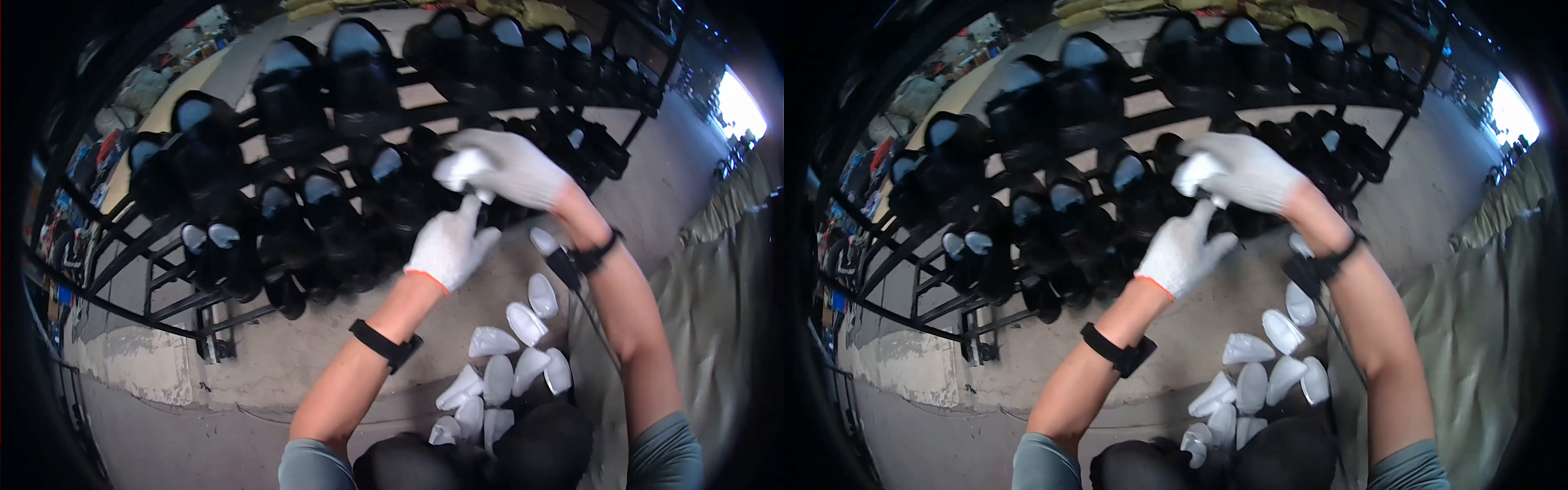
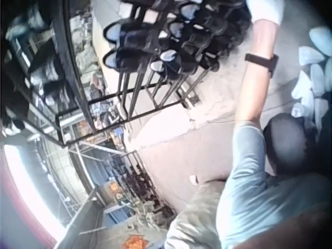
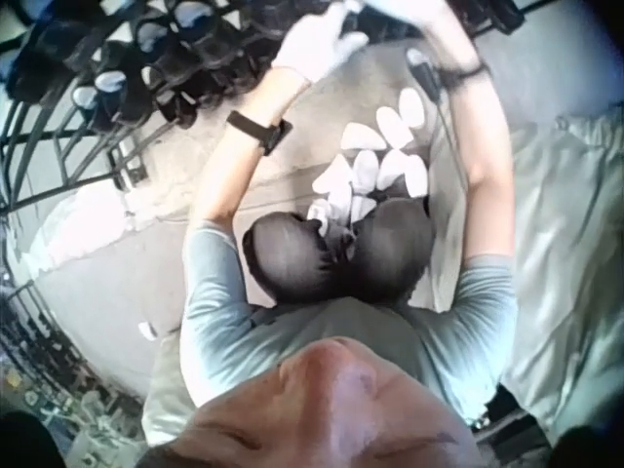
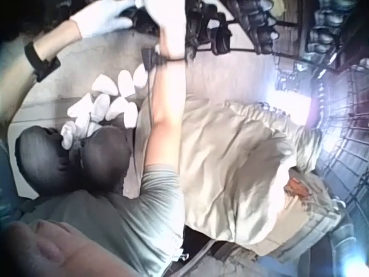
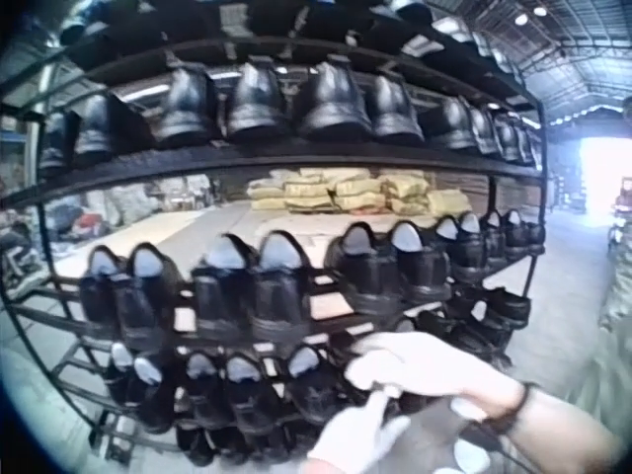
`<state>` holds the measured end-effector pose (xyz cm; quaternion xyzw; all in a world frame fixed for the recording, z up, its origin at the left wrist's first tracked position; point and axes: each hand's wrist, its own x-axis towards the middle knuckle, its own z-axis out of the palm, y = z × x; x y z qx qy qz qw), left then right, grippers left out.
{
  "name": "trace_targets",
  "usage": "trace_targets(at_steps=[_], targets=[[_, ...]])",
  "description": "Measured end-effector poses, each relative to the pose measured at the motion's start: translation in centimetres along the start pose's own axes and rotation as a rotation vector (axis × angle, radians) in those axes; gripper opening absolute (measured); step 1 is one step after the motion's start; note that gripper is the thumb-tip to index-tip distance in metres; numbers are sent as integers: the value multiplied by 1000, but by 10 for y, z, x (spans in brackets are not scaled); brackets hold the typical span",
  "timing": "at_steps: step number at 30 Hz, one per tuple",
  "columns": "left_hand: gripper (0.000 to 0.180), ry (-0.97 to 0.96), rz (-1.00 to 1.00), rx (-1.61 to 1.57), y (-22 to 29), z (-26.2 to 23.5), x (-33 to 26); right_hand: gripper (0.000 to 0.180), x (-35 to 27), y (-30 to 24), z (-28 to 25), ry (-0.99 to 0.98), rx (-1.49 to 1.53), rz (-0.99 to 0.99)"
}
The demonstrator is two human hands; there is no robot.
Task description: Placing white foam or paper inserts into black shoes on a storage rack for finishing or packing.
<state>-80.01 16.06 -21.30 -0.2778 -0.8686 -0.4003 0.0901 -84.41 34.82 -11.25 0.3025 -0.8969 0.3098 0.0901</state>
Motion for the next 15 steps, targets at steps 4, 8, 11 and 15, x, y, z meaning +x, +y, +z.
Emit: trace_targets(at_steps=[4,8,11,15], targets=[[19,58,67,116,-15,-8,20,34,82,32,52,-246,-498,142],[31,44,-138,242,-16,-22,27,32,82,30,57,-18,-538,163],[45,-26,-171,197,22,0,-10,31,-36,36,37,610,-84,93],[66,-555,278,254,-7,121,-101,58,-263,167,152,709,-521,819]])
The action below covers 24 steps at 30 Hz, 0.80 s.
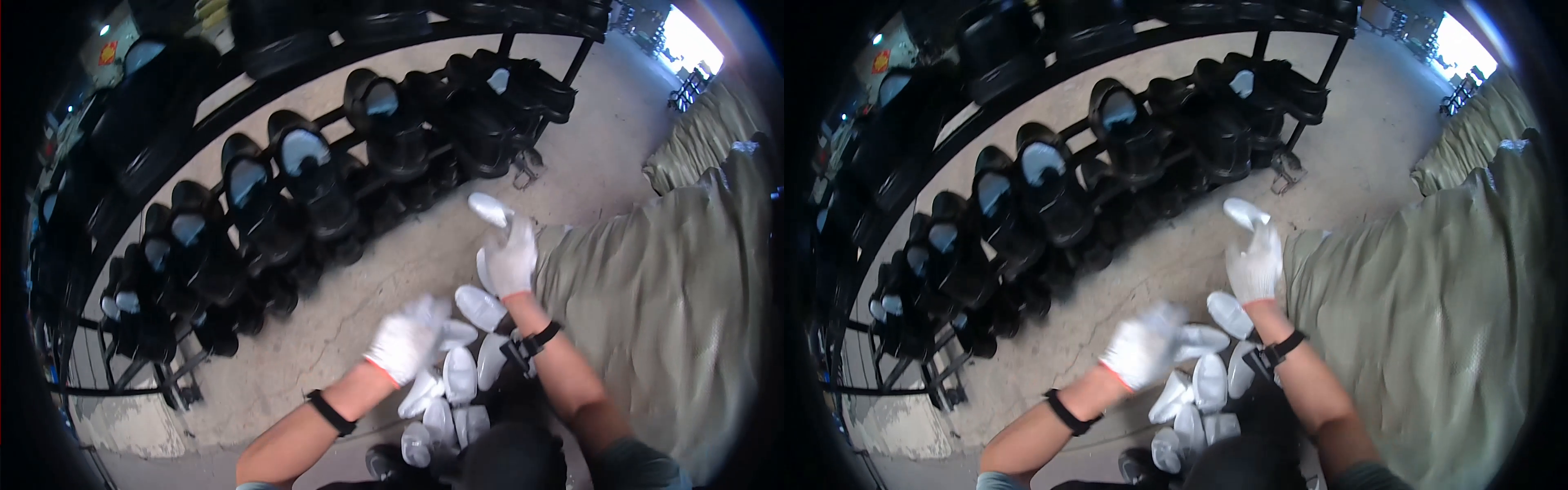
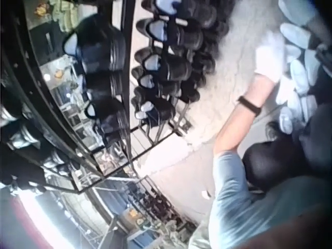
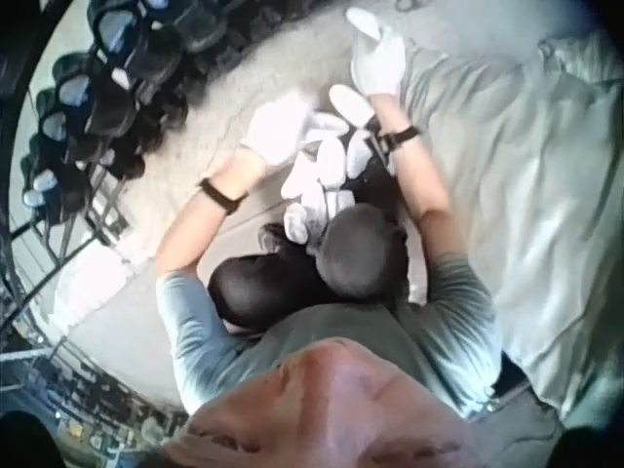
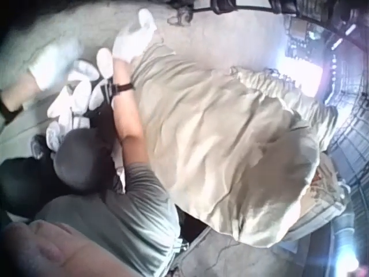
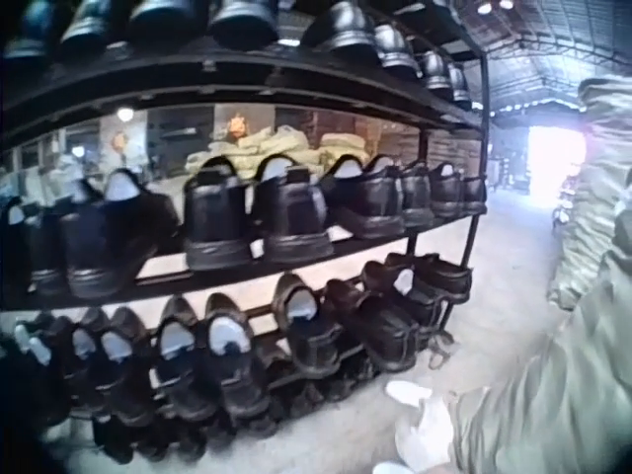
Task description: Placing white foam or paper inserts into black shoes on a storage rack for finishing or packing.
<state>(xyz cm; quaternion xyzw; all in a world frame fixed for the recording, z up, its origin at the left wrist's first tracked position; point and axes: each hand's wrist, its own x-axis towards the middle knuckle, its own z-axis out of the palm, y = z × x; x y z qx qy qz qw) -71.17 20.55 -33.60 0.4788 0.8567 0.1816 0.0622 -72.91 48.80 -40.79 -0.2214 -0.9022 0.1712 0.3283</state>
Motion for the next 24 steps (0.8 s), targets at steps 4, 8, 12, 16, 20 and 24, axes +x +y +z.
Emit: trace_targets(at_steps=[4,8,12,16,20,24], targets=[[68,-353,-64,154,-12,177,4,83,-91,81,47,-686,-351,363],[60,-483,-152,67,-7,189,37,76,-78,102,19,-485,-7,364],[56,188,44,-207,9,63,75,56,20,-8,-126,6,477,290],[31,643,196,-328,56,-86,170,42,146,-68,-214,-53,551,27],[38,255,-267,-282,43,-141,211,39,248,-114,-190,-559,606,-111],[39,312,-212,-175,28,-135,215,55,276,-125,-78,-498,6,-959]])
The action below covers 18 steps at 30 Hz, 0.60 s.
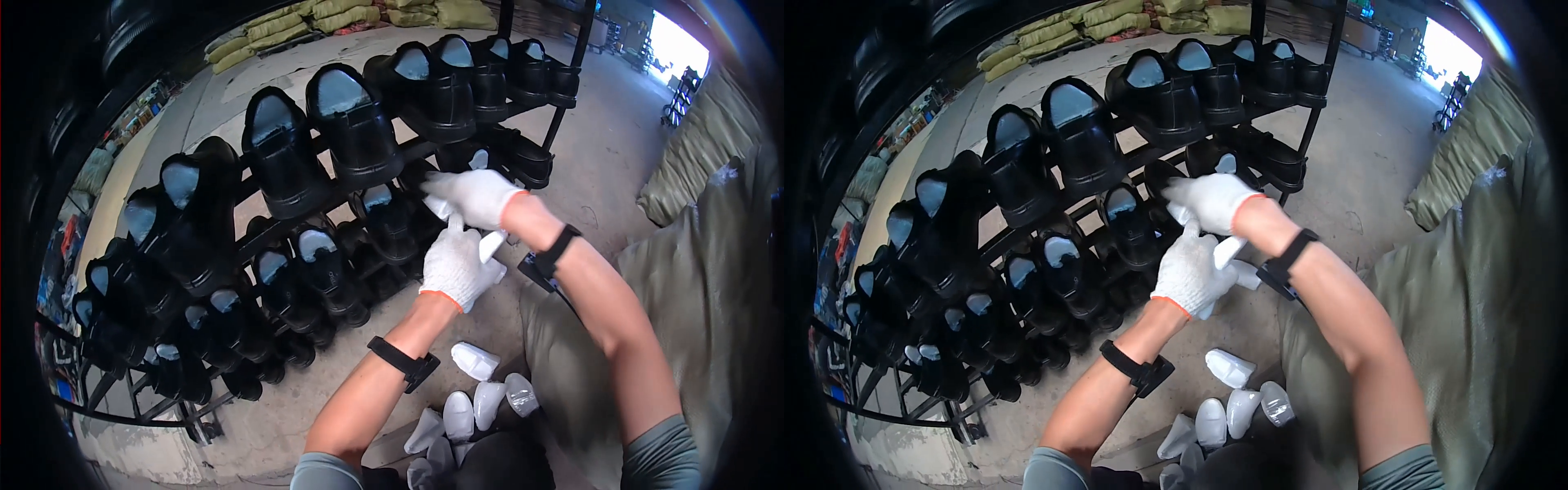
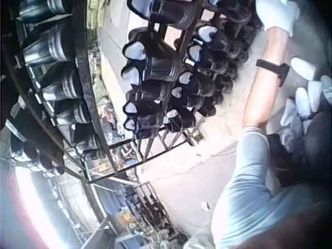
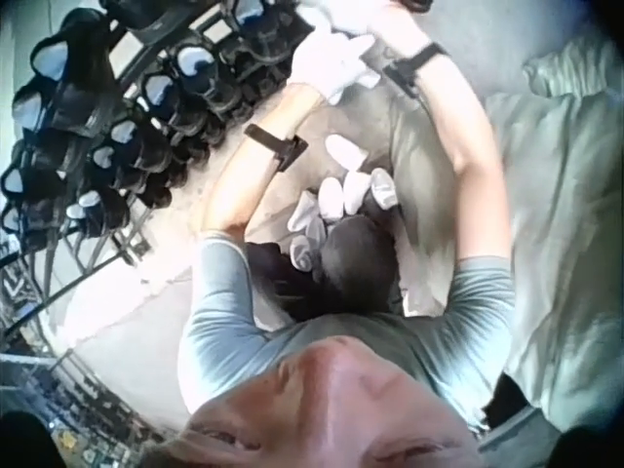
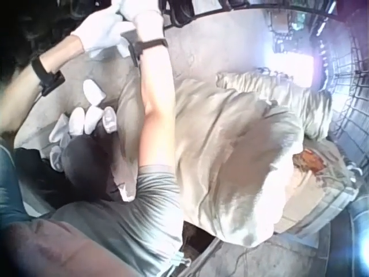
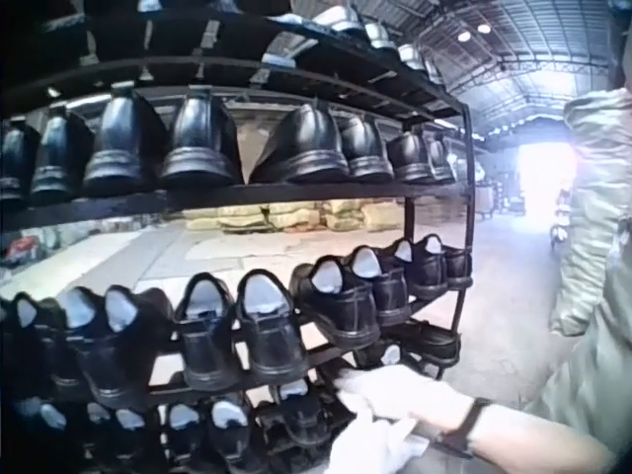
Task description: Placing white foam or paper inserts into black shoes on a storage rack for finishing or packing.
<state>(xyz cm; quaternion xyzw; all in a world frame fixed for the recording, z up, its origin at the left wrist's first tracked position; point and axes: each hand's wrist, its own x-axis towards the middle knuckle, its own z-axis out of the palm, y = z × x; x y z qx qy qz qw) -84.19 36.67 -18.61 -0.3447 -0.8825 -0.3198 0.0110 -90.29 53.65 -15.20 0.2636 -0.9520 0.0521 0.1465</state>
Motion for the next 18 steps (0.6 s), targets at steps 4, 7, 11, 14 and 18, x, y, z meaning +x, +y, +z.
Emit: trace_targets(at_steps=[4,7,11,14,18], targets=[[33,-102,52,12,-8,-26,1,36,52,-12,4,-180,-23,356],[34,107,54,-22,-20,-28,-2,30,56,9,32,-6,-134,467],[37,322,-139,-233,-5,-37,-13,73,-49,-57,-80,234,681,495],[46,238,-424,-1152,27,-24,31,77,-117,-80,-76,280,560,224],[47,-66,-493,-1534,70,11,102,48,-130,-35,-93,673,300,700]])
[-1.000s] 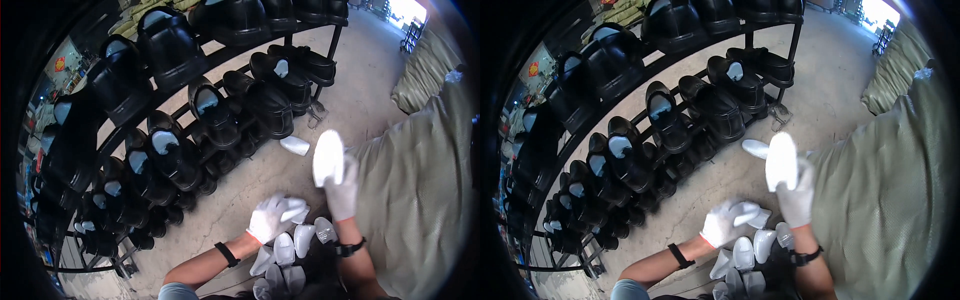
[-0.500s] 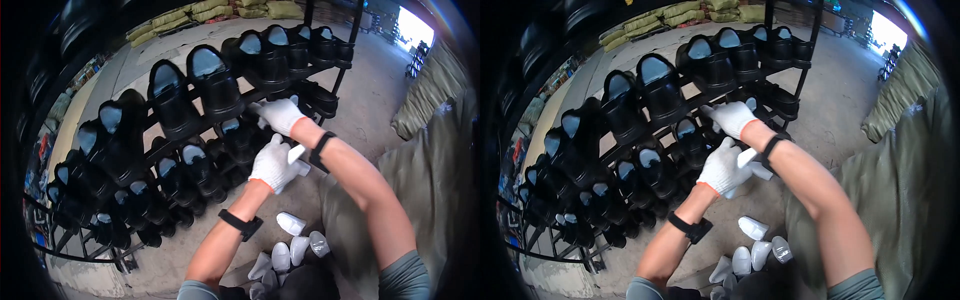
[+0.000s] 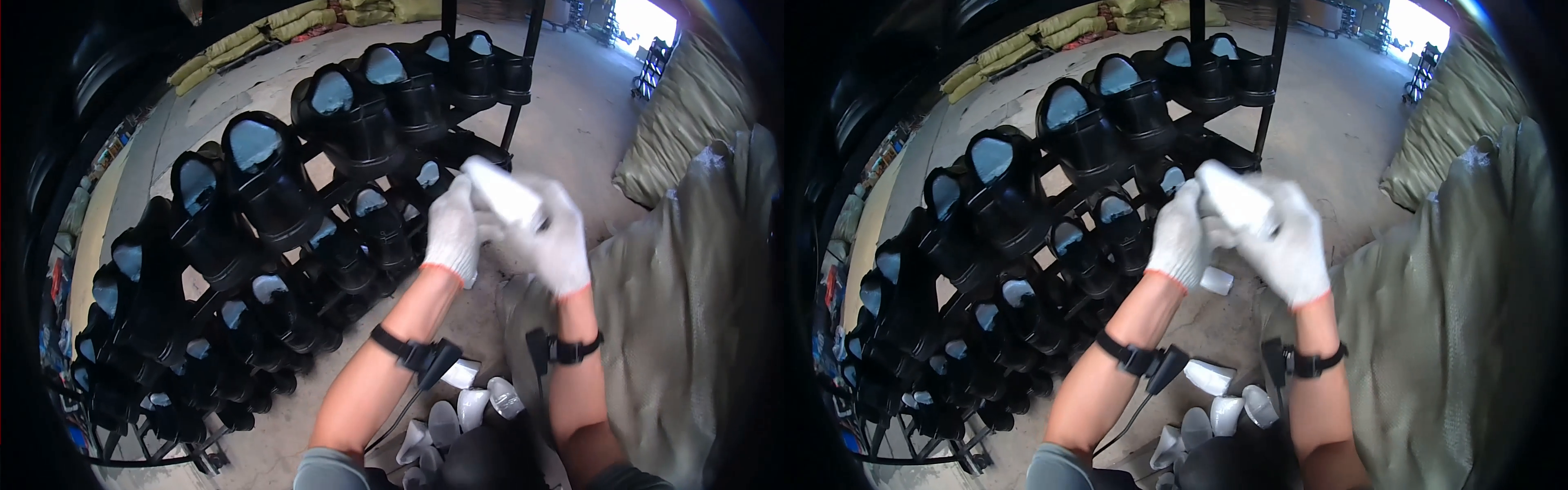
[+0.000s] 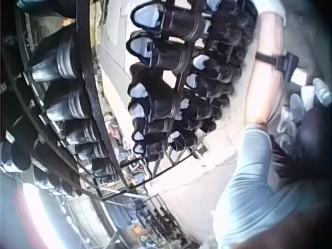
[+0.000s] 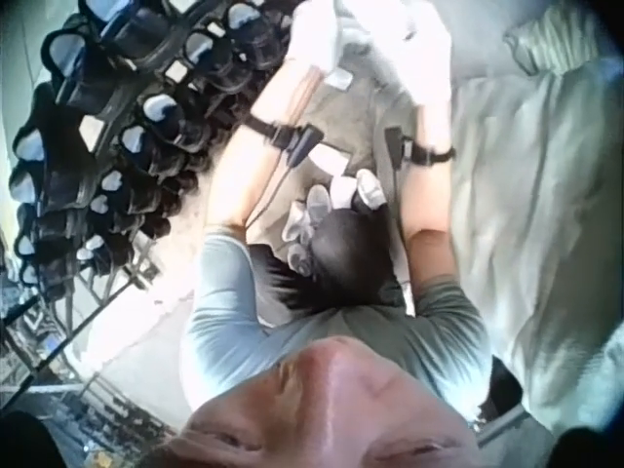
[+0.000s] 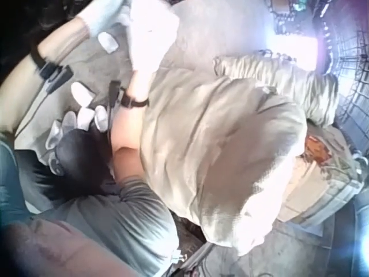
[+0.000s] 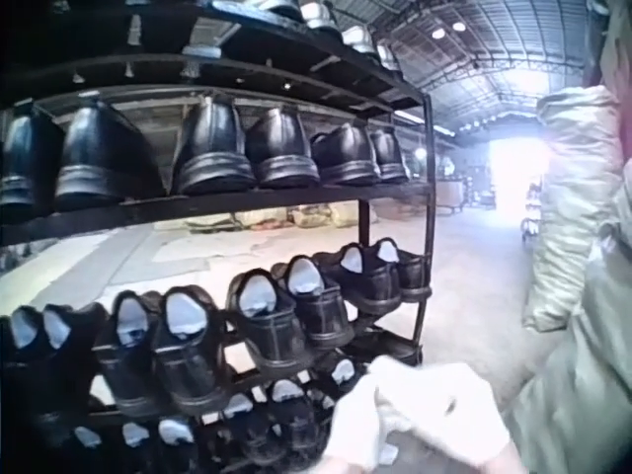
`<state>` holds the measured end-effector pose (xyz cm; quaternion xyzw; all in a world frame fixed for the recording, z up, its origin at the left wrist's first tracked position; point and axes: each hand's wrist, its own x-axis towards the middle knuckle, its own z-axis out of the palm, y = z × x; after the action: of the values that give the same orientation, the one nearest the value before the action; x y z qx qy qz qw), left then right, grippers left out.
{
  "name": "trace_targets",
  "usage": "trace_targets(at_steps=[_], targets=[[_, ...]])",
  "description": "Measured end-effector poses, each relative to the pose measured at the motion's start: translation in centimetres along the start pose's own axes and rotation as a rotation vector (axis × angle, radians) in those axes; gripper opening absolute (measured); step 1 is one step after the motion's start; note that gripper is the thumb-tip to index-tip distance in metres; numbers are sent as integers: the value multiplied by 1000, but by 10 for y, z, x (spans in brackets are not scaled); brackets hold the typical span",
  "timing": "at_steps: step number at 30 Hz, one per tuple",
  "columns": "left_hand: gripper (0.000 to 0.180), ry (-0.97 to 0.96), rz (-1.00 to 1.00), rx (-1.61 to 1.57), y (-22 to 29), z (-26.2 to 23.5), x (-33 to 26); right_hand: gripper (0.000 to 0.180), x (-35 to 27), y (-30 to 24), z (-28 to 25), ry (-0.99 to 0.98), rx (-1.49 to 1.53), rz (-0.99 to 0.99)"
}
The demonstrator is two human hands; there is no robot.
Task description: Placing white foam or paper inserts into black shoes on a storage rack for finishing or packing.
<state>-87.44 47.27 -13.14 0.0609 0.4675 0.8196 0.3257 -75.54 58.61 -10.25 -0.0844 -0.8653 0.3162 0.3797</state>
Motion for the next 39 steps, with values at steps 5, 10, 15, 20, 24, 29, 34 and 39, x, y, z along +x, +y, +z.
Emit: trace_targets(at_steps=[5,10,15,20,24,29,34,39], targets=[[85,-138,163,781,-65,51,99,52,93,152,-20,186,494,718],[82,-41,300,1193,-91,30,166,63,159,168,11,-370,-40,143],[38,137,450,1252,-93,27,149,65,184,119,67,-793,-552,-288],[33,74,496,1342,-92,13,131,37,193,139,136,-809,-931,-323],[48,87,570,1365,-96,-8,108,35,187,145,148,-558,-789,-157],[54,-335,527,1236,-189,-122,-30,41,127,195,117,193,-118,373],[78,-531,230,1954,-348,-268,-112,52,-116,230,253,-633,-685,123],[56,-395,-38,1670,-367,-234,-104,63,-177,309,274,-858,-855,146]])
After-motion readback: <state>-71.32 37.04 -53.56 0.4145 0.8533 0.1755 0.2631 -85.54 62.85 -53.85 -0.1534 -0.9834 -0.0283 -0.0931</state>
